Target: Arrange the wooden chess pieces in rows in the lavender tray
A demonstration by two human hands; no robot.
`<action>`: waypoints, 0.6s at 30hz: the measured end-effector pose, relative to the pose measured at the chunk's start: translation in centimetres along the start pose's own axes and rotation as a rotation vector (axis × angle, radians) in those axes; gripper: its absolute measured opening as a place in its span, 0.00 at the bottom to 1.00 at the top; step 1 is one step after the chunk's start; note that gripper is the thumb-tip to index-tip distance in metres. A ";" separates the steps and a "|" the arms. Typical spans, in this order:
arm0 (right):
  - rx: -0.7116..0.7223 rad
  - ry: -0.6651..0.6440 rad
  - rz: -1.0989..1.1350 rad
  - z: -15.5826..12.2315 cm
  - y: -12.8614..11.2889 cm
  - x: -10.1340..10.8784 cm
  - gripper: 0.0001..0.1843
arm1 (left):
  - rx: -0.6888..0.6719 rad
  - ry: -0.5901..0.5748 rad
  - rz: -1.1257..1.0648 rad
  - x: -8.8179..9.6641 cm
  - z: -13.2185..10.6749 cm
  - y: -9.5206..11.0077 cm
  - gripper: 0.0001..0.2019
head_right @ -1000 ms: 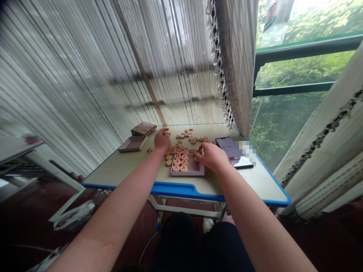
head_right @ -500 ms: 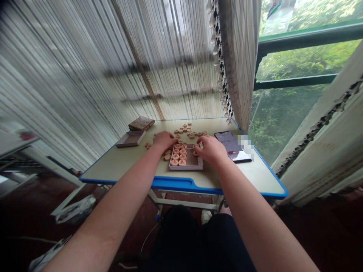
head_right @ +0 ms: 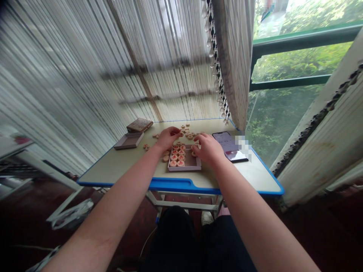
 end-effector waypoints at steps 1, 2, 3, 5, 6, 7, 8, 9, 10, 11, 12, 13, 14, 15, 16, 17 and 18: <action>0.027 0.030 -0.015 0.0 -0.4 0.3 0.11 | -0.017 -0.066 -0.089 -0.6 -0.2 0.3 0.10; 0.052 0.063 -0.031 0.0 -0.7 0.6 0.11 | -0.027 -0.138 -0.165 -1.1 -0.5 0.7 0.11; 0.072 0.094 -0.044 0.0 -1.1 0.9 0.11 | -0.029 -0.211 -0.228 -1.7 -0.9 1.1 0.12; 0.098 0.141 -0.058 0.1 -1.6 1.4 0.13 | -0.019 -0.361 -0.320 -2.6 -1.8 1.9 0.14; 0.111 0.155 -0.059 0.1 -1.8 1.6 0.14 | -0.012 -0.405 -0.354 -2.8 -2.2 2.3 0.14; 0.126 0.163 -0.058 0.1 -1.9 1.7 0.14 | -0.008 -0.434 -0.385 -2.9 -2.6 2.6 0.14; 0.140 0.165 -0.052 0.2 -2.1 1.7 0.14 | -0.005 -0.451 -0.407 -2.8 -2.8 2.9 0.14; 0.150 0.170 -0.045 0.2 -2.1 1.7 0.13 | -0.002 -0.460 -0.421 -2.8 -3.0 3.1 0.15; 0.157 0.175 -0.035 0.2 -2.1 1.8 0.12 | 0.002 -0.469 -0.425 -2.8 -3.1 3.2 0.15; 0.158 0.182 -0.023 0.3 -2.1 1.8 0.12 | 0.007 -0.478 -0.420 -2.9 -3.1 3.2 0.16; 0.151 0.188 -0.010 0.3 -1.9 1.8 0.12 | 0.014 -0.472 -0.414 -2.9 -3.0 3.1 0.17; 0.138 0.193 0.001 0.3 -1.7 1.8 0.11 | 0.020 -0.441 -0.409 -2.8 -2.8 2.9 0.19; 0.117 0.193 0.009 0.3 -1.4 1.8 0.11 | 0.023 -0.379 -0.403 -2.5 -2.4 2.6 0.20; 0.090 0.187 0.016 0.2 -1.1 1.8 0.11 | 0.020 -0.288 -0.389 -1.9 -2.0 2.2 0.20; 0.062 0.167 0.022 0.2 -0.8 1.6 0.11 | 0.012 -0.171 -0.362 -1.2 -1.6 1.9 0.20; 0.037 0.136 0.029 0.2 -0.4 1.4 0.11 | 0.000 -0.049 -0.314 -0.3 -1.3 1.6 0.19; 0.021 0.095 0.037 0.2 -0.2 1.2 0.11 | -0.011 0.059 -0.249 0.5 -1.1 1.3 0.18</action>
Point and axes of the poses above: each hand's wrist, its own z-axis towards the middle knuckle, its own x-axis out of the back of the hand, y = z × x, the point moved 8 cm from there along z, towards the middle knuckle, and after that the axes turned 13 degrees about x, right-handed, at the moved point
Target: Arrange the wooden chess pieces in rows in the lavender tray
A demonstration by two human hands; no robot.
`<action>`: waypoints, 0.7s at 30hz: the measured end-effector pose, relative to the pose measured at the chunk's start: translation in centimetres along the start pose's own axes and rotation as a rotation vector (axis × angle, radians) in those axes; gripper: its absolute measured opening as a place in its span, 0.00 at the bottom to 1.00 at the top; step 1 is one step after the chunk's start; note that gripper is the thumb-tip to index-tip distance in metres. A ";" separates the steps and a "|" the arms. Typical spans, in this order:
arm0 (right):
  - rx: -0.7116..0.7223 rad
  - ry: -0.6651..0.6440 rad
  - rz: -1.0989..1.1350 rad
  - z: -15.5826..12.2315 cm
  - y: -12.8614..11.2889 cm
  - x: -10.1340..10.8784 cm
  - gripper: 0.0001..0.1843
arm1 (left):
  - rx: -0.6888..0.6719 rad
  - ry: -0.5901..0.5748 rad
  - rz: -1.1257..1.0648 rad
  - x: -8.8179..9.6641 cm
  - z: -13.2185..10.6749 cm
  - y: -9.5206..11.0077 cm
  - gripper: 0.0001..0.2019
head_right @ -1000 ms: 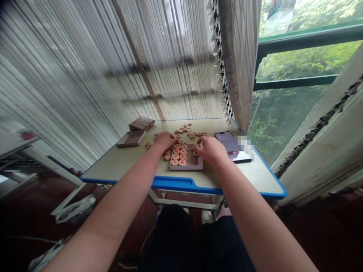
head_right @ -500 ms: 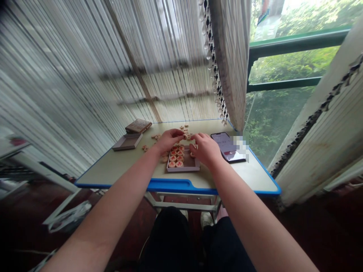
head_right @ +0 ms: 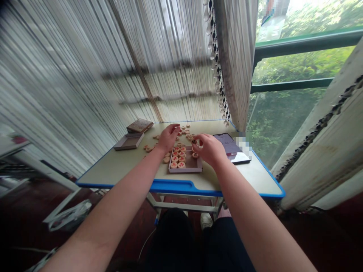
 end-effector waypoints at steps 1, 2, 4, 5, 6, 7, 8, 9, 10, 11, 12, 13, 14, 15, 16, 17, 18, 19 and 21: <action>-0.009 -0.040 0.009 0.0 0.1 -0.2 0.10 | -0.022 0.082 0.070 0.6 0.1 0.0 0.17; -0.011 -0.073 0.019 -0.1 0.2 -0.3 0.10 | -0.040 0.143 0.137 1.1 0.1 0.0 0.17; -0.011 -0.126 0.043 -0.2 0.1 -0.4 0.11 | -0.071 0.210 0.245 1.6 0.0 0.0 0.16; -0.014 -0.154 0.058 -0.2 0.1 -0.5 0.11 | -0.086 0.223 0.288 1.7 -0.1 0.1 0.15; -0.020 -0.187 0.073 -0.3 0.1 -0.7 0.11 | -0.101 0.231 0.326 1.7 -0.2 0.2 0.15; -0.024 -0.224 0.090 -0.4 0.1 -0.9 0.11 | -0.113 0.237 0.358 1.7 -0.3 0.2 0.15; -0.025 -0.257 0.105 -0.6 0.0 -1.1 0.11 | -0.117 0.241 0.383 1.6 -0.4 0.2 0.14; -0.025 -0.277 0.117 -0.7 0.0 -1.2 0.11 | -0.118 0.244 0.402 1.5 -0.4 0.2 0.14; -0.023 -0.286 0.125 -0.8 -0.1 -1.3 0.12 | -0.116 0.248 0.414 1.5 -0.4 0.1 0.14; -0.020 -0.290 0.131 -0.8 -0.1 -1.3 0.12 | -0.116 0.251 0.423 1.4 -0.4 0.1 0.14; -0.018 -0.294 0.135 -0.9 -0.1 -1.3 0.12 | -0.119 0.253 0.429 1.4 -0.4 0.1 0.14; -0.016 -0.303 0.138 -0.9 -0.1 -1.3 0.12 | -0.126 0.255 0.433 1.4 -0.4 0.1 0.14; -0.018 -0.315 0.142 -1.0 -0.1 -1.3 0.12 | -0.136 0.259 0.433 1.4 -0.4 0.2 0.14; -0.023 -0.331 0.146 -1.0 -0.1 -1.4 0.12 | -0.144 0.264 0.431 1.4 -0.4 0.2 0.14; -0.029 -0.345 0.147 -1.1 0.0 -1.4 0.12 | -0.150 0.270 0.427 1.5 -0.4 0.2 0.13; -0.037 -0.357 0.147 -1.1 0.0 -1.4 0.12 | -0.152 0.275 0.424 1.6 -0.4 0.2 0.13; -0.045 -0.366 0.147 -1.2 0.1 -1.4 0.12 | -0.153 0.276 0.420 1.6 -0.4 0.2 0.13; -0.050 -0.371 0.146 -1.2 0.2 -1.4 0.12 | -0.155 0.273 0.418 1.6 -0.4 0.2 0.13; -0.059 -0.367 0.152 -1.2 0.2 -1.4 0.13 | -0.163 0.257 0.422 1.4 -0.3 0.1 0.12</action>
Point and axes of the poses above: each hand's wrist, its own z-axis towards the middle knuckle, its own x-axis out of the back of the hand, y = z × x, the point moved 8 cm from there along z, towards the middle knuckle, and after that the axes turned 13 degrees about x, right-handed, at the moved point
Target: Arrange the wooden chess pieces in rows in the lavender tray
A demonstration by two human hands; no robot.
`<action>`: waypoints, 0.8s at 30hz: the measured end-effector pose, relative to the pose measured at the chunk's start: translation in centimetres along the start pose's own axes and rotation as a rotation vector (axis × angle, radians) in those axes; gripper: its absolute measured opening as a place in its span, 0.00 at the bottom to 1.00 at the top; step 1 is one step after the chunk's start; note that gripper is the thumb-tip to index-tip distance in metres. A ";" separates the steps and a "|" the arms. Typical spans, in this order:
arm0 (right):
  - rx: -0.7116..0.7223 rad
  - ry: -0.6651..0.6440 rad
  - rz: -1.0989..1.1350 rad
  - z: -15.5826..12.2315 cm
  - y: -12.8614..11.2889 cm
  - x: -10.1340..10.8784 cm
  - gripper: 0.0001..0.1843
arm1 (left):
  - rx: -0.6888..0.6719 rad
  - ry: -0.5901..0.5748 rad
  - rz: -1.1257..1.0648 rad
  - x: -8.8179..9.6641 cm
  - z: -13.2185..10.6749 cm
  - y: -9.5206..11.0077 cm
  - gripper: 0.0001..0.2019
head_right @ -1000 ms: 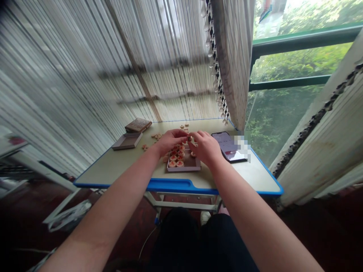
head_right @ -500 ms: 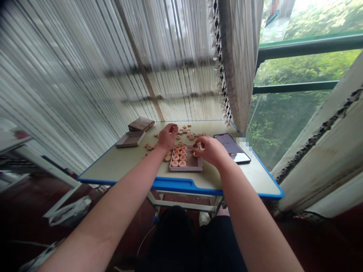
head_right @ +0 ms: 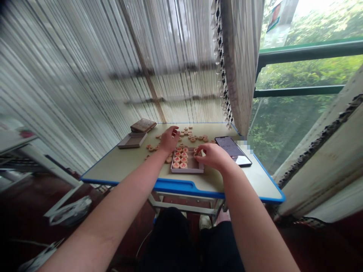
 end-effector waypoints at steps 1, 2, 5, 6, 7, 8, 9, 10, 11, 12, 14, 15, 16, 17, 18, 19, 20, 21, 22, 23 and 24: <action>-0.002 0.006 0.005 0.0 0.0 0.0 0.13 | -0.007 -0.010 0.004 -0.1 0.0 0.0 0.12; -0.004 0.013 0.009 0.0 0.0 0.1 0.14 | -0.011 -0.018 0.009 -0.3 0.0 0.0 0.12; -0.005 0.012 0.009 0.0 0.0 0.0 0.13 | -0.013 -0.040 0.024 -0.7 0.0 0.0 0.11; -0.004 0.004 0.008 0.0 -0.1 0.0 0.12 | -0.013 -0.046 0.029 -0.8 0.0 0.0 0.11; -0.006 -0.006 0.008 0.0 -0.1 -0.1 0.11 | -0.013 -0.050 0.034 -0.9 0.0 0.0 0.11; -0.011 -0.013 0.007 0.0 -0.1 -0.1 0.11 | -0.012 -0.052 0.040 -0.9 0.0 0.0 0.11; -0.018 -0.017 0.004 0.0 0.0 0.0 0.11 | -0.009 -0.053 0.046 -0.9 0.0 0.0 0.11; -0.025 -0.019 0.000 0.0 0.0 0.0 0.11 | -0.006 -0.052 0.050 -0.9 0.0 0.0 0.11; -0.029 -0.021 -0.003 0.0 0.0 0.1 0.11 | -0.005 -0.050 0.052 -0.9 0.0 0.0 0.11; -0.032 -0.022 -0.004 0.0 0.0 0.2 0.11 | -0.004 -0.049 0.052 -0.9 -0.1 0.0 0.11; -0.038 -0.019 -0.004 0.0 0.1 0.3 0.12 | -0.007 -0.052 0.047 -0.8 -0.1 0.0 0.11; -0.040 -0.016 -0.003 0.0 0.1 0.3 0.12 | -0.007 -0.052 0.046 -0.8 -0.2 0.0 0.11; -0.041 -0.013 -0.002 0.0 0.1 0.3 0.13 | -0.008 -0.050 0.043 -0.8 -0.2 0.0 0.11; -0.040 -0.009 -0.002 0.0 0.2 0.3 0.13 | -0.011 -0.047 0.041 -0.7 -0.2 0.0 0.11; -0.035 -0.006 -0.003 0.0 0.2 0.2 0.13 | -0.015 -0.043 0.040 -0.6 -0.2 0.1 0.11; -0.028 -0.004 -0.004 0.0 0.2 0.1 0.13 | -0.018 -0.037 0.042 -0.6 -0.2 0.1 0.11; -0.020 -0.001 -0.004 0.0 0.2 0.0 0.14 | -0.019 -0.032 0.045 -0.5 -0.2 0.1 0.11; -0.015 0.001 -0.004 0.0 0.2 -0.1 0.14 | -0.018 -0.031 0.049 -0.4 -0.3 0.2 0.11; -0.012 0.003 -0.003 0.0 0.3 -0.2 0.14 | -0.013 -0.032 0.052 -0.4 -0.3 0.2 0.11; -0.011 0.005 0.000 0.0 0.3 -0.2 0.14 | -0.006 -0.034 0.056 -0.4 -0.3 0.2 0.11; -0.010 0.006 0.006 0.0 0.3 -0.3 0.14 | 0.003 -0.038 0.056 -0.4 -0.3 0.2 0.11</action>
Point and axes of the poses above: each hand's wrist, its own z-axis towards the middle knuckle, its own x-axis out of the back of the hand, y = z × x, the point moved 8 cm from there along z, towards the middle knuckle, and after that the axes turned 13 degrees about x, right-handed, at the moved point
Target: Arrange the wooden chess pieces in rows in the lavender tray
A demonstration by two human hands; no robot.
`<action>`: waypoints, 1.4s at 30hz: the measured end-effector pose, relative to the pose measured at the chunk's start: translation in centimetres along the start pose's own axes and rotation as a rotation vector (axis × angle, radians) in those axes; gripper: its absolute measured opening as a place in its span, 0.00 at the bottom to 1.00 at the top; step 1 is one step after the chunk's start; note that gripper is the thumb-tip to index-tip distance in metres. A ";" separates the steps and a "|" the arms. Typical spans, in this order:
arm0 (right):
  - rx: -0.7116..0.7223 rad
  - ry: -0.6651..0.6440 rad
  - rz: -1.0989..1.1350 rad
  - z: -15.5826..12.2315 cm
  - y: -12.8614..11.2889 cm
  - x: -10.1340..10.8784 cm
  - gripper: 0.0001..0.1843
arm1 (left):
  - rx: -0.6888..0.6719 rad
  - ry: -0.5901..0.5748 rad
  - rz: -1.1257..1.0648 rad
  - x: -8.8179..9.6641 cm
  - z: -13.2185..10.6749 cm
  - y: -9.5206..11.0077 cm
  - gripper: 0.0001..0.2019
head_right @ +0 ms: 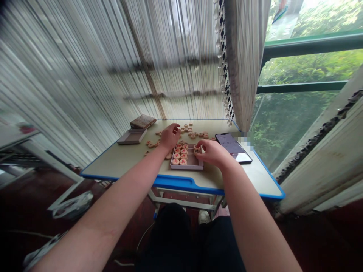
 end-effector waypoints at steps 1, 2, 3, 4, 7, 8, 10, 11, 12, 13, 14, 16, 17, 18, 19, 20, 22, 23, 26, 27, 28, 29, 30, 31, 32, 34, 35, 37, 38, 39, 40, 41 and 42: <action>0.001 0.001 0.008 0.0 0.0 0.0 0.14 | 0.005 -0.006 -0.003 0.0 0.0 0.0 0.11; 0.004 0.004 0.017 0.0 -0.1 0.0 0.14 | 0.011 -0.010 -0.005 -0.1 0.0 0.0 0.11; 0.008 0.008 0.027 0.0 -0.2 0.1 0.14 | 0.016 -0.011 -0.004 -0.1 0.0 -0.1 0.11; 0.014 0.012 0.035 0.0 -0.3 0.1 0.14 | 0.021 -0.010 -0.001 -0.2 0.0 -0.2 0.11; 0.014 0.052 0.037 0.1 -0.3 0.5 0.12 | 0.031 0.006 0.020 -0.2 0.2 -0.6 0.12; -0.001 0.083 0.030 0.1 -0.1 0.7 0.12 | 0.040 0.018 0.029 -0.2 0.4 -0.8 0.12; -0.051 0.175 0.001 0.2 0.7 1.2 0.13 | 0.075 0.036 0.056 -0.1 0.7 -1.4 0.12; -0.080 0.227 -0.023 0.1 1.2 1.5 0.14 | 0.103 0.039 0.074 -0.2 0.8 -1.8 0.12; -0.111 0.274 -0.056 0.1 1.8 1.7 0.14 | 0.137 0.034 0.093 -0.2 1.0 -2.2 0.12; -0.144 0.310 -0.096 0.0 2.3 1.9 0.15 | 0.171 0.021 0.108 -0.4 1.1 -2.7 0.12; -0.182 0.330 -0.141 -0.1 3.0 1.9 0.15 | 0.201 0.006 0.119 -0.5 1.2 -3.1 0.12; -0.256 0.330 -0.203 -0.4 4.0 1.8 0.16 | 0.244 -0.020 0.123 -0.8 1.4 -3.7 0.11; -0.284 0.320 -0.208 -0.5 4.4 1.7 0.17 | 0.257 -0.028 0.119 -0.9 1.5 -3.9 0.11; -0.304 0.312 -0.197 -0.6 4.7 1.6 0.18 | 0.264 -0.032 0.113 -1.0 1.6 -4.0 0.11; -0.318 0.309 -0.173 -0.7 4.9 1.5 0.19 | 0.269 -0.033 0.108 -1.0 1.6 -4.1 0.11; -0.331 0.313 -0.145 -0.8 5.0 1.6 0.19 | 0.273 -0.034 0.104 -1.0 1.7 -4.2 0.11; -0.372 0.339 -0.098 -1.1 5.2 1.8 0.20 | 0.278 -0.037 0.101 -1.0 1.7 -4.2 0.11; -0.398 0.357 -0.079 -1.3 5.3 1.9 0.20 | 0.280 -0.038 0.102 -1.0 1.7 -4.2 0.11; -0.455 0.403 -0.044 -1.7 5.6 2.3 0.20 | 0.292 -0.032 0.107 -0.8 1.6 -4.2 0.11; -0.458 0.417 -0.042 -1.8 5.7 2.4 0.21 | 0.296 -0.026 0.106 -0.8 1.6 -4.2 0.11; -0.452 0.432 -0.047 -1.8 5.7 2.5 0.22 | 0.299 -0.018 0.103 -0.7 1.6 -4.2 0.11; -0.439 0.447 -0.056 -1.8 5.6 2.5 0.22 | 0.300 -0.010 0.099 -0.6 1.7 -4.3 0.12; -0.423 0.459 -0.068 -1.7 5.6 2.6 0.22 | 0.299 -0.002 0.094 -0.6 1.7 -4.3 0.12; -0.407 0.464 -0.081 -1.6 5.5 2.6 0.22 | 0.302 0.004 0.090 -0.5 1.8 -4.3 0.12; -0.390 0.457 -0.094 -1.5 5.5 2.5 0.22 | 0.308 0.007 0.087 -0.5 1.8 -4.4 0.13; -0.360 0.402 -0.118 -1.1 5.3 2.0 0.21 | 0.331 -0.009 0.096 -0.5 1.9 -4.7 0.14; -0.343 0.359 -0.123 -0.9 5.2 1.6 0.20 | 0.341 -0.030 0.108 -0.7 1.9 -4.8 0.14; -0.322 0.285 -0.121 -0.6 5.0 0.9 0.18 | 0.350 -0.083 0.137 -1.0 1.9 -5.0 0.14; -0.321 0.268 -0.115 -0.5 4.9 0.8 0.18 | 0.351 -0.109 0.149 -1.2 1.9 -5.0 0.14; -0.326 0.268 -0.108 -0.5 4.8 0.8 0.18 | 0.349 -0.129 0.154 -1.4 1.9 -5.0 0.14; -0.332 0.282 -0.101 -0.5 4.8 0.9 0.18 | 0.348 -0.139 0.152 -1.5 1.9 -5.0 0.14; -0.335 0.304 -0.095 -0.6 4.8 1.0 0.17 | 0.348 -0.138 0.148 -1.5 1.8 -5.0 0.14; -0.334 0.329 -0.090 -0.6 4.7 1.2 0.17 | 0.348 -0.130 0.141 -1.4 1.8 -4.9 0.14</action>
Point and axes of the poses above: each hand's wrist, its own z-axis towards the middle knuckle, its own x-axis out of the back of the hand, y = z × x, the point moved 8 cm from there along z, towards the middle knuckle, and after that the axes turned 13 degrees about x, right-handed, at the moved point
